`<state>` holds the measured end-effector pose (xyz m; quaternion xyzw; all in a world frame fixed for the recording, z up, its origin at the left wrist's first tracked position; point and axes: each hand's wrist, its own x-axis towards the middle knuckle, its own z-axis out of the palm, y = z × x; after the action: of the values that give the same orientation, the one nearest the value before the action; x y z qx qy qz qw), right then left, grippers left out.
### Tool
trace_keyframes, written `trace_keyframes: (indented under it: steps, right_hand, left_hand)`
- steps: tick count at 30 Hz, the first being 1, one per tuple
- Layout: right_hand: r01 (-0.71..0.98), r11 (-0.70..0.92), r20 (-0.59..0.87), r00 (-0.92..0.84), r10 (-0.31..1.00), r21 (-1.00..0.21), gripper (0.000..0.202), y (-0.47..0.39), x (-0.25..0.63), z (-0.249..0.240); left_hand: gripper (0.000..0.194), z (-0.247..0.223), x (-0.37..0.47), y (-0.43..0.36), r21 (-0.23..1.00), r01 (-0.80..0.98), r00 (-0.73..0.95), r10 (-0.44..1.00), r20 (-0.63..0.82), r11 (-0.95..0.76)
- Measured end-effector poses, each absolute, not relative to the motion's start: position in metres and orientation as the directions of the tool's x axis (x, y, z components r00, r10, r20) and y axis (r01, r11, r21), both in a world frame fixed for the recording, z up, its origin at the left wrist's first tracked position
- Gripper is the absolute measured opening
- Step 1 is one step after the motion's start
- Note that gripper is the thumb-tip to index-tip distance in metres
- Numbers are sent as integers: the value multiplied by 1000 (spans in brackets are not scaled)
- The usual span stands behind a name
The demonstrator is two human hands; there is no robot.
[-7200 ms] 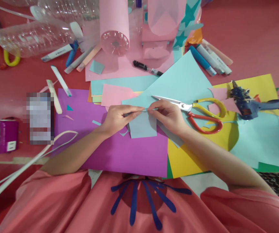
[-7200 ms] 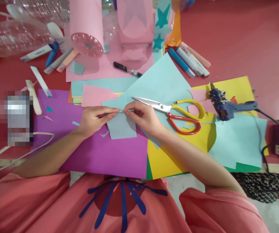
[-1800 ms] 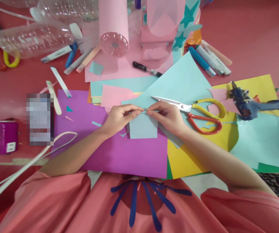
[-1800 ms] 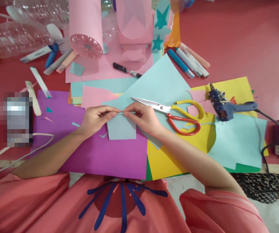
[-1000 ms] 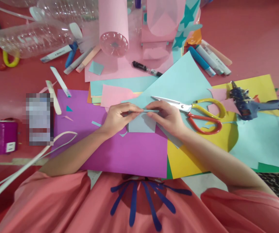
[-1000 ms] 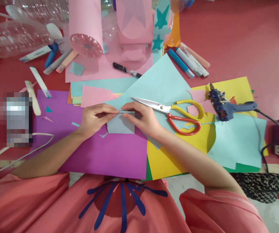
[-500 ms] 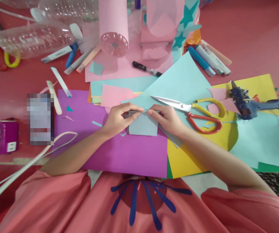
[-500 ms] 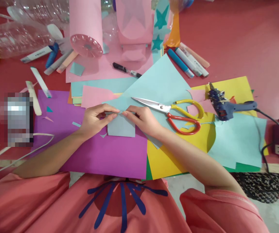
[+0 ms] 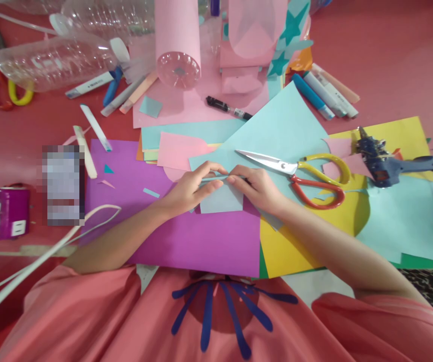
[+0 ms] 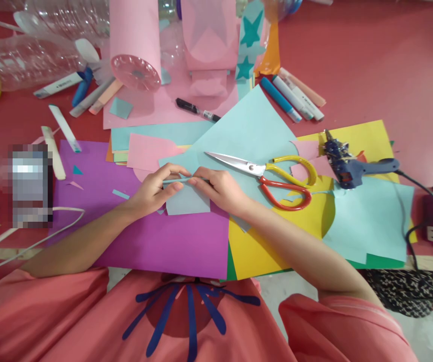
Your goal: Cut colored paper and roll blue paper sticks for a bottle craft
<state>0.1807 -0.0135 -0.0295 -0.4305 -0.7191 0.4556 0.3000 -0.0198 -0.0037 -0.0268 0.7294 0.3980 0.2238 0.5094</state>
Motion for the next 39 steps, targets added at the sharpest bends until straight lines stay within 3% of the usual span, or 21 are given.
trace_keyframes:
  steps: [17, 26, 39]
  right_hand:
    - [357, 95, -80, -445, 892, -929, 62, -15, 182, -24]
    - [411, 139, -49, -413, 909, -901, 61, -15, 179, -24]
    - [356, 138, -38, -446, 894, -924, 57, -14, 181, -27]
  left_hand:
    - [36, -29, -19, -7, 938, 292, 496, 868, 18, -186]
    - [41, -25, -18, -3, 945, 289, 521, 853, -19, -156]
    - [41, -29, -18, -5, 943, 293, 511, 860, -14, -160]
